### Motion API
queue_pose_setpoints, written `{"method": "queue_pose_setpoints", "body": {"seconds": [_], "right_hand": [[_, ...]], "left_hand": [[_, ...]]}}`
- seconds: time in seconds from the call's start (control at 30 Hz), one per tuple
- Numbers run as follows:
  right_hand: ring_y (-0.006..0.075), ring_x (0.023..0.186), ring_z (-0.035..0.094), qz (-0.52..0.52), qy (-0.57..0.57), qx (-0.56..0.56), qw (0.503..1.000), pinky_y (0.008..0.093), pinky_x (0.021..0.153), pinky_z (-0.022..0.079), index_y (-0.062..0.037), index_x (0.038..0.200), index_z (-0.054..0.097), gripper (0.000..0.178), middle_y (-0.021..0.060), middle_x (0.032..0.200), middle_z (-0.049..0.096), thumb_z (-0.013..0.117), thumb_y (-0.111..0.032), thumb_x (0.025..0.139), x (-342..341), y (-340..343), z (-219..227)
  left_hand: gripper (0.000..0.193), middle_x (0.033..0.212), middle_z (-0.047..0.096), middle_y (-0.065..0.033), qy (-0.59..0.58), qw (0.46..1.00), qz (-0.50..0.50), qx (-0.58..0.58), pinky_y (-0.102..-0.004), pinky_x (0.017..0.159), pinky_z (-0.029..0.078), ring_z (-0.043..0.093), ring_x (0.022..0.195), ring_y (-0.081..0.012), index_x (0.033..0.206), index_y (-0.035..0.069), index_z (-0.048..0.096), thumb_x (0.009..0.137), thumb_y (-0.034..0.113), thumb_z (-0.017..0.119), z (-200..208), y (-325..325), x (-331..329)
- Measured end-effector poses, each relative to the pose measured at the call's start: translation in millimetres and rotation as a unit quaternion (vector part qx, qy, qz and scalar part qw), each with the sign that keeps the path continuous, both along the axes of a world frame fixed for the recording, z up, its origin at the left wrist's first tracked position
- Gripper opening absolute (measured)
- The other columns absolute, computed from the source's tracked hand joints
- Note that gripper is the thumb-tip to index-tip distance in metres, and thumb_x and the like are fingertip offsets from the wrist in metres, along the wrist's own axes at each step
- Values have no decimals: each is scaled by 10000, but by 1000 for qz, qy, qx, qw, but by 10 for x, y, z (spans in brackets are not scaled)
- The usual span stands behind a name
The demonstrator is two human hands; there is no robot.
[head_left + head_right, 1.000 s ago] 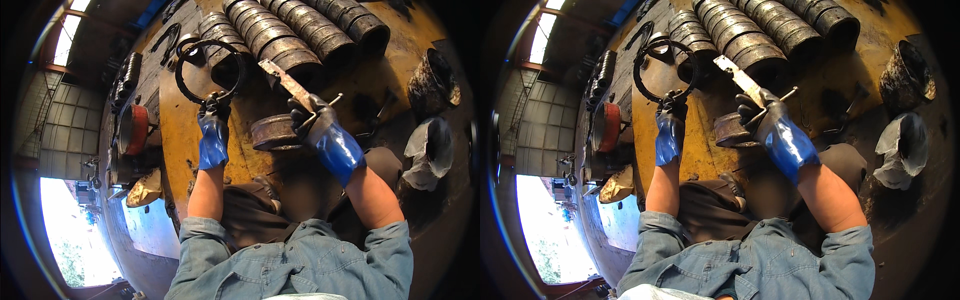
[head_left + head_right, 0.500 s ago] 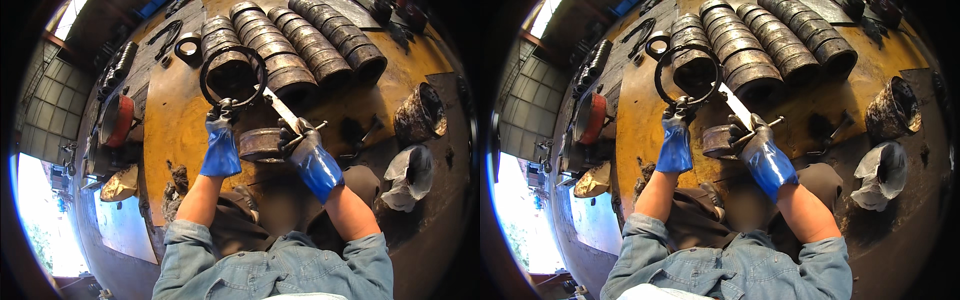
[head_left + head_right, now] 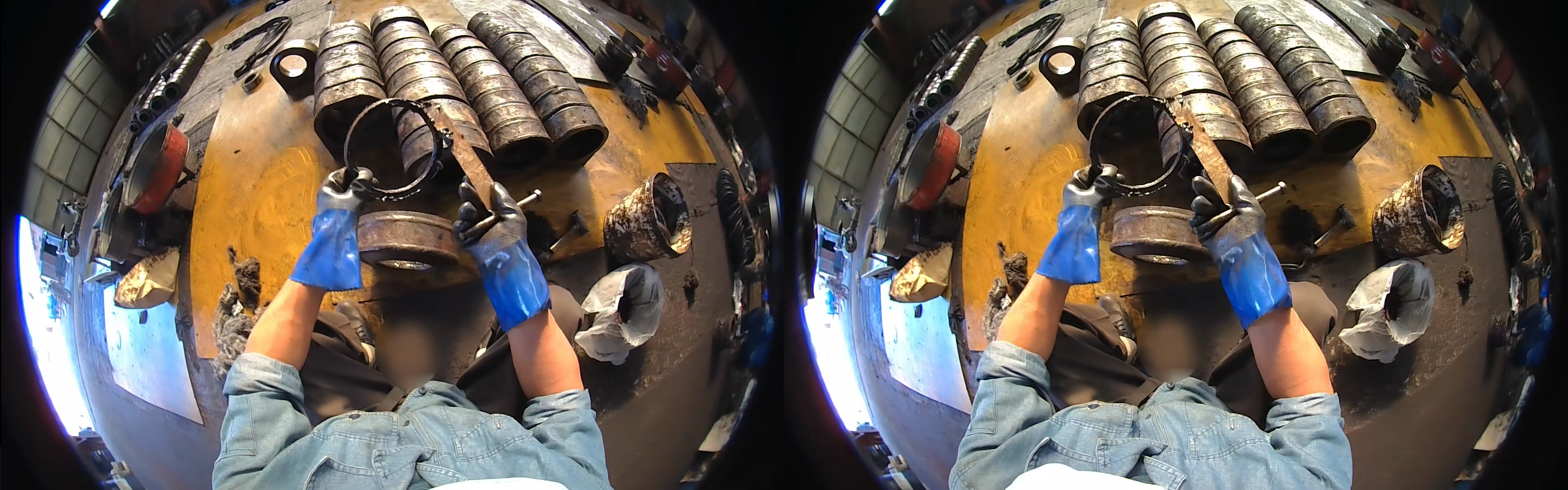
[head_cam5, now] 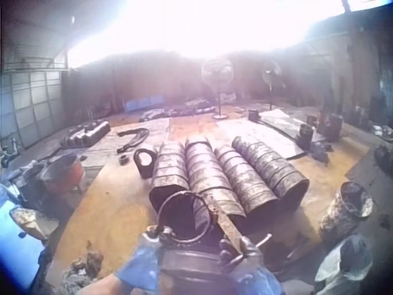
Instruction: The person uses a hammer and a flat tool to remove material from metal rings while sitting on the floor, and subsequently handles a large circular frame and a smaller metal cylinder.
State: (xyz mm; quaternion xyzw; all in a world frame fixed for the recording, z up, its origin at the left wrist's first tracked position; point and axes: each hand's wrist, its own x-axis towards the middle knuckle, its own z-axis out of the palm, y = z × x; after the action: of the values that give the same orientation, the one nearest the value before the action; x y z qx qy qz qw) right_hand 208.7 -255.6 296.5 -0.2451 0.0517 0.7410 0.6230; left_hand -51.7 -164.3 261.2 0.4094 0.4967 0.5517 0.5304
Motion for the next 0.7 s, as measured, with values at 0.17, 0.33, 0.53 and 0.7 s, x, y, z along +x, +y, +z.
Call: {"method": "queue_pose_setpoints", "body": {"seconds": [0.17,0.33,0.53,0.7], "right_hand": [[204,732,655,87,-305,101,943,387,653,538,-58,1280,570,403,112,997,720,467,-352,1024,245,42,-166],[116,787,674,-96,-616,343,702,240,642,525,-8,1258,613,353,76,1091,720,601,-61,910,81,-147,-66],[272,685,628,-115,-874,426,204,385,593,496,-98,1285,617,497,90,855,648,644,-58,790,-19,-229,229],[235,687,633,-135,-890,414,135,377,552,491,-121,1289,610,548,80,916,665,668,-59,747,38,-277,240]], "left_hand": [[109,874,715,-73,-34,997,-56,30,-284,667,567,689,756,-162,1010,13,671,902,29,677,10,100,-275],[140,889,718,-66,50,997,-39,53,-263,696,547,671,764,-140,1034,1,681,899,-4,642,36,187,-346],[211,967,744,-91,391,911,23,128,-318,780,542,714,894,-197,1094,97,718,889,128,675,40,173,-652],[270,1005,712,-129,605,785,44,128,-385,800,532,688,927,-308,1108,164,714,880,307,701,587,-102,-386]]}}
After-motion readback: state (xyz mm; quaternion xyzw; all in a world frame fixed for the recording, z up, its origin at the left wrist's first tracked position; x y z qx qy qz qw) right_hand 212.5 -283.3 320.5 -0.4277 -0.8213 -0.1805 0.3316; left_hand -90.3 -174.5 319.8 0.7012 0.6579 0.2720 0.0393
